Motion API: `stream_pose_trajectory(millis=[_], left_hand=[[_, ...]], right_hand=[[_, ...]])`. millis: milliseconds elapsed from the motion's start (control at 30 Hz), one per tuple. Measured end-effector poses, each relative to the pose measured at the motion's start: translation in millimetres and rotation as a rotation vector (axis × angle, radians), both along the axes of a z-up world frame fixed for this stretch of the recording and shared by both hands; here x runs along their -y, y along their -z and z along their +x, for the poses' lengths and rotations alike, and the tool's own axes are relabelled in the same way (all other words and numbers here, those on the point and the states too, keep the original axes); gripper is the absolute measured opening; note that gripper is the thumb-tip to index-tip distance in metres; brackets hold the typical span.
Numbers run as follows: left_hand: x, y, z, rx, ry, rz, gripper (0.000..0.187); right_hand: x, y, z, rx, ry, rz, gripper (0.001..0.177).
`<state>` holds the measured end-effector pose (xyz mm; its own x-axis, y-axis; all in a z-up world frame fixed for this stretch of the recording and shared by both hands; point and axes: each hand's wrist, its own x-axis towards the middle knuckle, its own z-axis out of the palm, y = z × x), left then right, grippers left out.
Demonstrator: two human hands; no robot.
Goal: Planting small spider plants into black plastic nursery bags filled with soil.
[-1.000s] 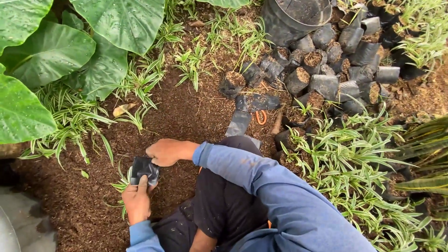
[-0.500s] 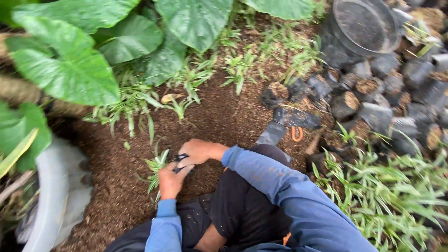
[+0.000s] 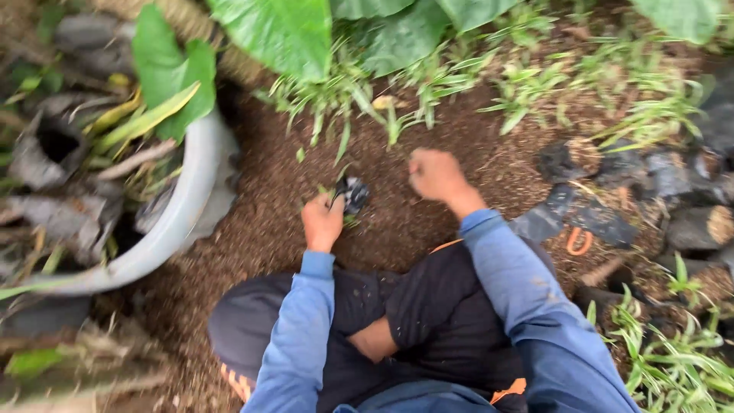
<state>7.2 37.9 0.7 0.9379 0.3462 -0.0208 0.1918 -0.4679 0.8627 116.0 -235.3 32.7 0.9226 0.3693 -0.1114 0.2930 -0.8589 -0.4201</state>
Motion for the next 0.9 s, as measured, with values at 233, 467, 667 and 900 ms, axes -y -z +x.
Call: stream_pose_trajectory(millis=[233,467,667,900], left_hand=[[18,15,-2,0.102,0.149,-0.154,0.035],[28,12,-6,0.185,0.275,-0.348,0.042],[34,1,-9,0.124,0.403,-0.36,0.046],[23,31,-3,0.06,0.446,-0.097,0.036]], right_hand=[[-54,-62,-53,-0.165,-0.074,0.326,0.033],[-67,-48,-55,-0.332,-0.17,0.349,0.048],[-66,-60,-55,-0.37,-0.064,0.443,0.071],[-46,-12,-32,-0.045,0.0,0.255,0.027]])
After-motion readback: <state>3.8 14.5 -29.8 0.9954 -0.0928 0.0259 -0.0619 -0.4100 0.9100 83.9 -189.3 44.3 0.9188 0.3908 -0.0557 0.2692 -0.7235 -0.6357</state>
